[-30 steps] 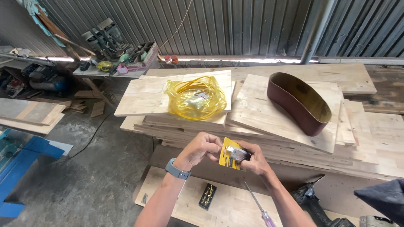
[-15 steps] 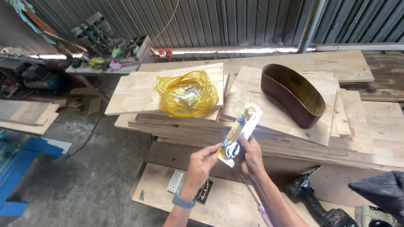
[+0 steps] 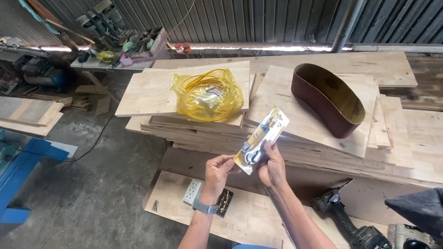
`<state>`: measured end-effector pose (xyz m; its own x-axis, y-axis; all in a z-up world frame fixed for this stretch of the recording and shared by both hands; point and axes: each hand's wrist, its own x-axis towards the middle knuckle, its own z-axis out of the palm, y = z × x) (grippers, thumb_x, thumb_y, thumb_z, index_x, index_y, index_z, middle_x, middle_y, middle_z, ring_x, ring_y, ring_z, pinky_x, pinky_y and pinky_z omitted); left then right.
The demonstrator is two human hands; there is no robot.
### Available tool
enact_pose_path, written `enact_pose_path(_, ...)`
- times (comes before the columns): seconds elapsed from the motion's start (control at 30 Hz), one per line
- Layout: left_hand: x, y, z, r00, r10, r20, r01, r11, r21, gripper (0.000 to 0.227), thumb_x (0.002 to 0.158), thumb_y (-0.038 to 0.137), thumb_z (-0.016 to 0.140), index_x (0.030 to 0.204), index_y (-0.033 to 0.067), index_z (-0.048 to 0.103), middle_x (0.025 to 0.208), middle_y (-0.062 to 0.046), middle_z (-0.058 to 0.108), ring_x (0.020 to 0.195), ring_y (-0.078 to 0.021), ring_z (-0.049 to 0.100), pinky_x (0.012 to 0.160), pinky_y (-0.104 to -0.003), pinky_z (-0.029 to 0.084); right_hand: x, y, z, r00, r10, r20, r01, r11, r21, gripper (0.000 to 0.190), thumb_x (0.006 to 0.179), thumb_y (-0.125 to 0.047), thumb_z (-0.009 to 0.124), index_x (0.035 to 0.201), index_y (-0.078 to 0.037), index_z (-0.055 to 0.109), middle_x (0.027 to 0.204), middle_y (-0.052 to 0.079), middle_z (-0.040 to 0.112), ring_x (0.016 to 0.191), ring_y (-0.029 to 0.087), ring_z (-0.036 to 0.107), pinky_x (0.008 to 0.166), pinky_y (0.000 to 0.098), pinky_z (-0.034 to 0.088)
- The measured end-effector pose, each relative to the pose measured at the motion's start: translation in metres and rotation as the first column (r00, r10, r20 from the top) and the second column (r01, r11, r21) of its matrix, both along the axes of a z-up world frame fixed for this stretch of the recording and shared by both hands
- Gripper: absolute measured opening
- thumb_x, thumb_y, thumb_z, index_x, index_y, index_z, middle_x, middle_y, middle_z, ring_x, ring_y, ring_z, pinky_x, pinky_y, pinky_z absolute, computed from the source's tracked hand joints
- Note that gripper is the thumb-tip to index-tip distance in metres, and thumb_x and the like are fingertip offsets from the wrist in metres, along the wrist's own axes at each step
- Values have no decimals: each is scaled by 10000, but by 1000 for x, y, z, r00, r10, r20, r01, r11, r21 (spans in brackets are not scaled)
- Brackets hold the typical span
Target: The person unpacks a utility knife from its packaging and removes a yellow extension cord from a plastic bag. They then handle a small black box containing screws and a white electrical outlet cover, placing them on the workbench.
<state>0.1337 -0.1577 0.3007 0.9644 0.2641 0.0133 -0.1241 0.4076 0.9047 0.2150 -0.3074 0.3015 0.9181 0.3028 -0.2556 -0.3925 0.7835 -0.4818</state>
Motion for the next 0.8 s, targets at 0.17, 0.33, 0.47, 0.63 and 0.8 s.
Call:
enact_pose_path(0.17, 7, -6, -15, 995, 21, 102, -30, 996, 87, 228, 870, 54, 761, 1073, -46, 733, 911, -188, 788, 845, -203, 769, 769, -327, 644, -5, 3, 3, 998, -50, -29, 51, 998, 30, 474, 1012, -294, 513, 1482, -287, 452, 1449, 256, 567, 1267, 437, 608, 1021, 581, 513)
enact_pose_path(0.33, 8, -31, 4, 969, 18, 248, -4, 998, -57, 137, 954, 127, 696, 990, 64, 580, 924, -73, 666, 898, -140, 679, 795, -259, 581, -5, 5, -1, 998, -30, -50, 38, 985, 170, 412, 978, -286, 593, 1389, -306, 578, 1430, 180, 618, 1236, 351, 643, 1027, 504, 533)
enact_pose_path(0.47, 17, -32, 4, 988, 156, -13, -154, 984, 88, 128, 988, 156, 644, 999, 94, 533, 862, -52, 595, 748, -124, 625, 636, -212, 532, -9, -2, 6, 996, -29, -85, 47, 975, 217, 412, 924, -112, 624, 1295, -284, 676, 1318, 109, 702, 1149, 268, 697, 1085, 460, 492)
enact_pose_path(0.63, 36, -34, 9, 828, 557, -69, -414, 689, 595, 80, 949, 34, 654, 885, 69, 621, 690, -63, 646, 627, -145, 634, 555, -261, 498, -15, 4, 1, 836, -75, 543, 139, 987, -76, 645, 754, 105, 722, 1373, 44, 550, 1342, 301, 652, 1285, 376, 610, 1065, 508, 520)
enact_pose_path(0.8, 29, -40, 25, 897, 402, -187, -338, 893, 297, 39, 959, 32, 666, 939, 66, 667, 789, -62, 675, 695, -130, 638, 587, -229, 538, -6, -10, 6, 810, -62, 583, 68, 998, 13, 634, 780, 97, 691, 1387, 10, 531, 1371, 339, 614, 1282, 472, 597, 1058, 599, 512)
